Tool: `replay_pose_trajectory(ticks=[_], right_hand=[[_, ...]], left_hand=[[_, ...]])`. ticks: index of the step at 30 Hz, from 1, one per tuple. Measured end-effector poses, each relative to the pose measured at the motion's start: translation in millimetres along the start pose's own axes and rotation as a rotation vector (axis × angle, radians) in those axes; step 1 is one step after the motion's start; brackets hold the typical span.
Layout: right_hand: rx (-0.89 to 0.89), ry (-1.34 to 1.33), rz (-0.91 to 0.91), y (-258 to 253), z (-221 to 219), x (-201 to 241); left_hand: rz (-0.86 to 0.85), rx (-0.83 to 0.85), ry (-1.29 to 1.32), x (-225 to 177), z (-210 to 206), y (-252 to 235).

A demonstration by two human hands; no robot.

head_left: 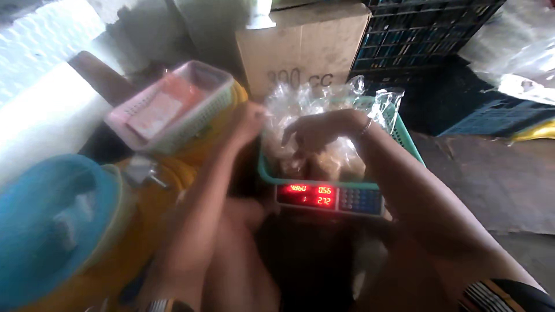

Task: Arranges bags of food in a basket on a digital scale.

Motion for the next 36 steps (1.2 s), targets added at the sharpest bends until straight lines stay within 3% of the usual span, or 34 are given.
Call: replay_pose_trajectory(ticks=[5, 11, 15, 17, 20, 22, 25, 29, 32, 36], right_hand=[[0.014, 0.149, -0.032, -10.4, -16.9, 16.6], [-0.216, 0.062, 0.214, 4.1, 2.6, 42.1], [-0.276, 0.195, 0.208, 12.9, 7.6, 38.2], [-0.316, 0.255, 0.149, 27.8, 13.5, 32.6], [-0.322, 0.310, -0.019, 49.9, 19.8, 10.4], [-0.247, 0.332, -0.149, 53.9, 12.4, -5.5], [-0.305, 0.355, -0.075, 60.5, 10.5, -4.3], [-0.405, 0.389, 0.096, 81.2, 17.4, 15.8], [-0.361, 0.363, 0.086, 80.0, 12.1, 10.9], [-0.293, 0.237, -0.212, 95.7, 11.2, -8.2]], left_hand=[[-0.086, 0.250, -0.021, 14.5, -36.6, -8.9], [-0.099, 0.070, -0.008, -1.0, -4.7, 9.6], [-0.382, -0.099, 0.024, -36.9, 9.2, 23.0], [-0.422, 0.042, 0.027, -51.9, -5.9, 23.9], [-0.195, 0.353, -0.088, -44.1, -47.5, 18.7], [-0.147, 0.443, -0.157, -38.6, -60.6, 15.3], [-0.116, 0.306, -0.132, -37.8, -35.6, 17.5], [-0.280, -0.029, -0.030, -50.0, -1.9, 22.1], [-0.326, 0.057, -0.088, -65.3, -39.0, -0.4], [-0.419, 0.251, -0.197, -86.5, -107.5, -40.1]])
Point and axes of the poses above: each hand's wrist, its own y-axis away from the middle knuckle, its own z-axis out of the back of the hand, x = y × z, the point moved 10 cm from there along -y, towards the middle knuckle, and after that the axes turned 14 degrees about x, right-handed, at the moved point
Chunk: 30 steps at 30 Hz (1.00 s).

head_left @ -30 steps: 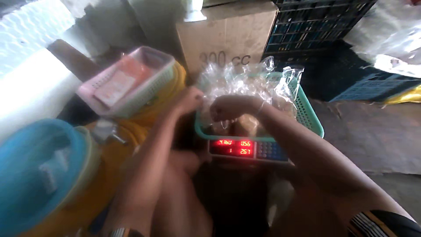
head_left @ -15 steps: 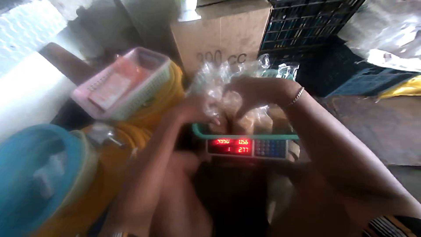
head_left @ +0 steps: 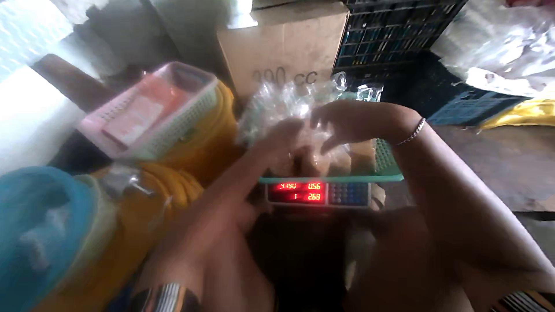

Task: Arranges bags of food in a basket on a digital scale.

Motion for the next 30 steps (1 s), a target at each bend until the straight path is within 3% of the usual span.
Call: replay_pose_trajectory(ticks=[2, 5, 7, 9, 12, 16, 18, 22, 27, 30], right_hand=[[-0.161, -0.008, -0.055, 12.1, 8.7, -7.3], [-0.373, 0.020, -0.044, 46.0, 22.4, 5.9], [-0.306, 0.076, -0.055, 61.1, 10.1, 10.0], [-0.079, 0.068, -0.052, 59.4, -21.7, 6.3], [0.203, -0.020, -0.048, 28.3, -72.4, -7.9], [0.394, -0.141, -0.122, 2.4, -117.2, -23.6], [0.417, -0.157, -0.129, 2.6, -124.3, -24.1], [0.393, -0.248, -0.109, 6.0, -123.2, -30.5], [0.311, -0.370, -0.070, 2.4, -128.2, -44.6], [0.251, -0.477, -0.017, 5.4, -134.9, -42.7]], left_hand=[[0.024, 0.092, 0.098, 0.1, -5.1, -14.4], [0.089, 0.038, 0.216, 12.6, 7.2, -7.7], [0.124, -0.010, 0.249, 19.1, 11.8, 0.5], [0.129, -0.022, 0.265, 17.8, 11.9, 5.6], [0.130, 0.008, 0.247, 13.4, 10.8, 10.3], [0.129, 0.025, 0.223, 11.9, 6.6, 15.3], [0.098, 0.037, 0.235, 9.8, 4.8, 17.7], [-0.150, 0.053, 0.260, -18.4, 6.5, 19.4], [-0.114, 0.058, 0.203, -31.2, -18.9, 7.1], [-0.058, 0.147, 0.167, -28.6, -30.1, 4.6]])
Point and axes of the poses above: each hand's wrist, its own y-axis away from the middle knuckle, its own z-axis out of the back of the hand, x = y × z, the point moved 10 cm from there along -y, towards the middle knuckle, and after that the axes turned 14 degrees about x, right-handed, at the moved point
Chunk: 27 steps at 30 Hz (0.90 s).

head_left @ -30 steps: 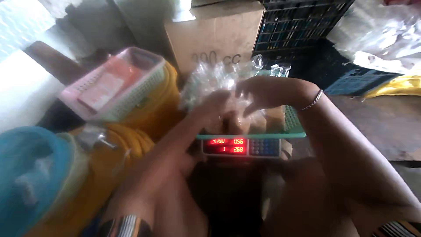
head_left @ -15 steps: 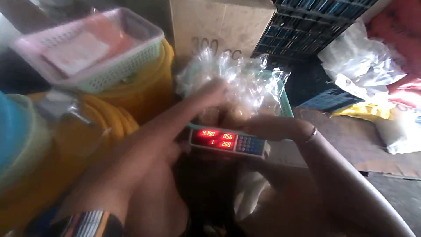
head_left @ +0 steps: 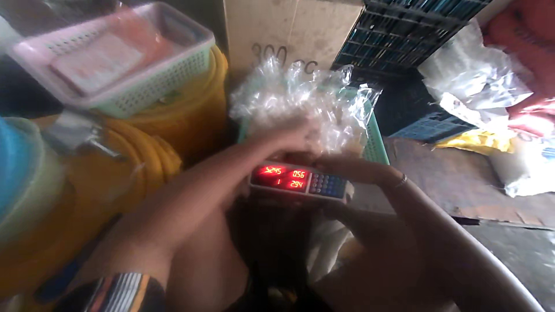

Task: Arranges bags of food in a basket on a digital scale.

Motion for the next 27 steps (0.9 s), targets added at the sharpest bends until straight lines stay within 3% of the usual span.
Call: replay_pose_trajectory(ticks=[2, 5, 8, 11, 14, 18, 21, 27], right_hand=[[-0.031, -0.001, 0.039, -0.8, -1.0, 0.5], [-0.098, 0.016, 0.031, -7.3, 4.5, -9.0], [-0.122, 0.052, -0.005, -12.6, 7.4, -5.4], [-0.146, 0.078, 0.008, -14.4, 9.5, 4.6], [-0.218, 0.042, -0.065, -20.8, 9.8, 2.8], [-0.165, -0.027, -0.136, -27.3, 6.1, 4.4], [-0.175, 0.004, -0.163, -43.8, 6.6, -2.4], [-0.389, 0.065, -0.049, -73.0, 17.7, -10.8]], left_hand=[[0.133, 0.006, -0.100, 3.7, -0.3, 12.2], [0.377, -0.149, -0.229, -13.1, 13.7, 45.9], [0.409, -0.192, -0.291, -45.3, 6.2, 63.8], [0.499, 0.075, -0.278, -35.3, -41.7, 59.8], [0.506, 0.230, -0.275, -22.8, -61.7, 49.6], [0.448, 0.335, -0.232, -21.0, -67.0, 44.1], [0.381, 0.355, -0.281, -28.6, -69.5, 42.4], [0.347, 0.378, -0.379, -32.9, -71.6, 39.8]])
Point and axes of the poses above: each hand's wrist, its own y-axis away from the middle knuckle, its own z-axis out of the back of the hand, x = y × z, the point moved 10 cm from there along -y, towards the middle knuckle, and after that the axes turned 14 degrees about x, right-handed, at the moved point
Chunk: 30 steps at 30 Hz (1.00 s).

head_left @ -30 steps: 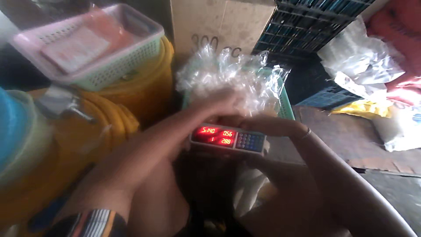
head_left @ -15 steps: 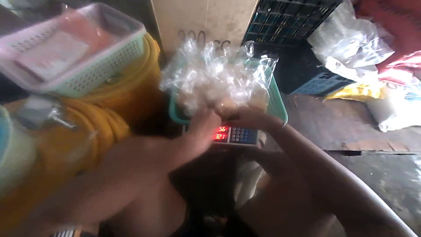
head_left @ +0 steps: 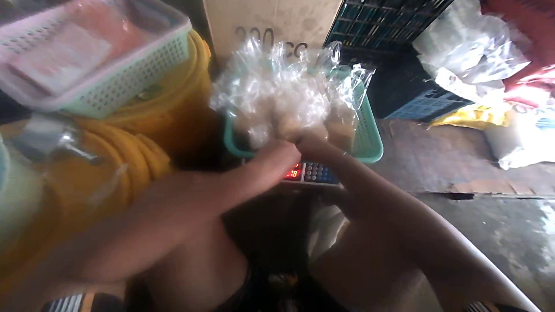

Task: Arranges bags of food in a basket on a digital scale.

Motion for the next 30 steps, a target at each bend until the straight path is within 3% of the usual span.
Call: replay_pose_trajectory(ticks=[4, 8, 11, 16, 21, 24, 30], right_hand=[[0.041, 0.012, -0.068, -3.7, 1.7, 11.4], [0.145, 0.044, 0.051, 2.0, 10.9, 27.1], [0.162, 0.157, 0.140, 32.8, 34.0, 20.1], [0.124, 0.214, -0.102, 46.6, 53.9, -41.4], [0.051, 0.267, -0.216, 11.7, 33.0, -59.5], [0.104, 0.257, -0.308, 4.2, 29.4, -58.0], [0.059, 0.082, -0.219, 10.8, 25.3, -52.9]], left_hand=[[0.052, -0.001, 0.011, 7.1, 0.8, 2.4], [0.146, -0.041, 0.083, 18.2, 2.4, 6.8], [0.097, -0.100, 0.153, 19.2, -8.0, -5.9], [-0.002, -0.230, 0.205, 10.9, 0.9, -28.5], [-0.047, -0.233, 0.112, 1.6, -0.5, -48.6], [-0.100, -0.278, 0.065, 1.3, -0.7, -48.7], [-0.135, -0.294, 0.041, -0.6, -2.6, -50.9]])
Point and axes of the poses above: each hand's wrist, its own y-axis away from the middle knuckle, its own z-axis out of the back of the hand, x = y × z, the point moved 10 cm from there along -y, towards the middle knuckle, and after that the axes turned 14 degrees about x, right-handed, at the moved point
